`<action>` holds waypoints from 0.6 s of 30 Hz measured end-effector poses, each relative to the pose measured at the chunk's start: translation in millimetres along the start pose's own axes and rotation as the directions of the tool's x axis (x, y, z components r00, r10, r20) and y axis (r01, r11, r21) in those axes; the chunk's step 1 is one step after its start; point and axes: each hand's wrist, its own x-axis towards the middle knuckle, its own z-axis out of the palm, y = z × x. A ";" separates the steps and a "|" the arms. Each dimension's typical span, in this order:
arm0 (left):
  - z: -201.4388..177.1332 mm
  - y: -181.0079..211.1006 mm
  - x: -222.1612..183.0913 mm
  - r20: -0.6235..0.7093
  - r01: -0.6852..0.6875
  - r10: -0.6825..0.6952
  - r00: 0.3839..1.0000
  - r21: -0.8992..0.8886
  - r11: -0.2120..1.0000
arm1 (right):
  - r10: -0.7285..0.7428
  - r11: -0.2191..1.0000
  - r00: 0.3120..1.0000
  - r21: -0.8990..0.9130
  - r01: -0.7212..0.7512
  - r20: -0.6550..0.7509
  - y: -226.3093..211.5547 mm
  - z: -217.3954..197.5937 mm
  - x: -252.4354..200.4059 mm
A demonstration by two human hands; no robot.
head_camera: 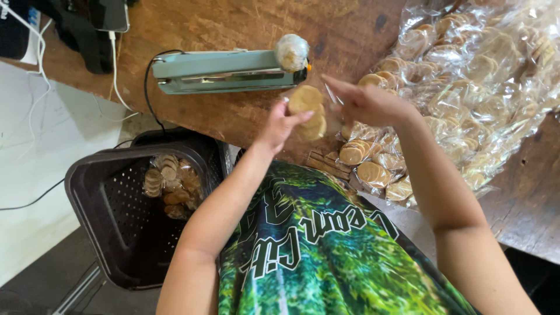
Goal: The person seals small stacks of cookies in plastic bags using a heat sealer.
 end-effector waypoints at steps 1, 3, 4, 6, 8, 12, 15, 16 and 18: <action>-11.8 0.5 1.0 -0.065 -0.070 0.074 0.995 0.068 0.995 | 0.040 0.993 0.999 -0.111 -0.042 -0.025 5.0 -0.2 16.2; -30.5 -3.1 4.2 -0.143 -0.137 0.157 0.977 0.137 0.981 | 0.322 0.899 0.945 -0.292 -0.325 -0.061 13.9 -20.5 55.5; -39.3 -4.3 6.4 -0.316 -0.170 0.169 0.933 0.026 0.985 | 0.208 0.888 0.956 -0.370 -0.273 -0.206 18.1 -38.6 57.9; -56.4 -3.2 8.5 -0.494 -0.231 0.164 0.854 -0.078 0.970 | 0.033 0.956 0.929 -0.261 -0.138 -0.370 7.5 -66.3 51.6; -70.8 2.2 6.5 -0.576 -0.462 0.223 0.786 -0.310 0.831 | -0.010 0.998 0.916 -0.066 -0.018 -0.401 -20.2 -80.9 45.5; -81.2 14.7 -1.8 -0.618 -0.594 0.289 0.731 -0.369 0.714 | -0.337 0.938 0.779 -0.258 0.230 -0.529 -75.9 -68.8 67.8; -81.6 19.3 -3.7 -0.662 -0.628 0.284 0.694 -0.364 0.688 | -0.454 0.814 0.750 -0.565 0.131 -0.480 -107.6 -29.9 106.4; -81.8 18.1 -5.5 -0.660 -0.632 0.293 0.691 -0.357 0.688 | -0.460 0.822 0.737 -0.551 0.144 -0.494 -114.3 -18.4 120.2; -82.9 15.7 -7.4 -0.657 -0.629 0.296 0.693 -0.351 0.693 | -0.458 0.833 0.728 -0.532 0.151 -0.510 -114.8 -9.3 143.2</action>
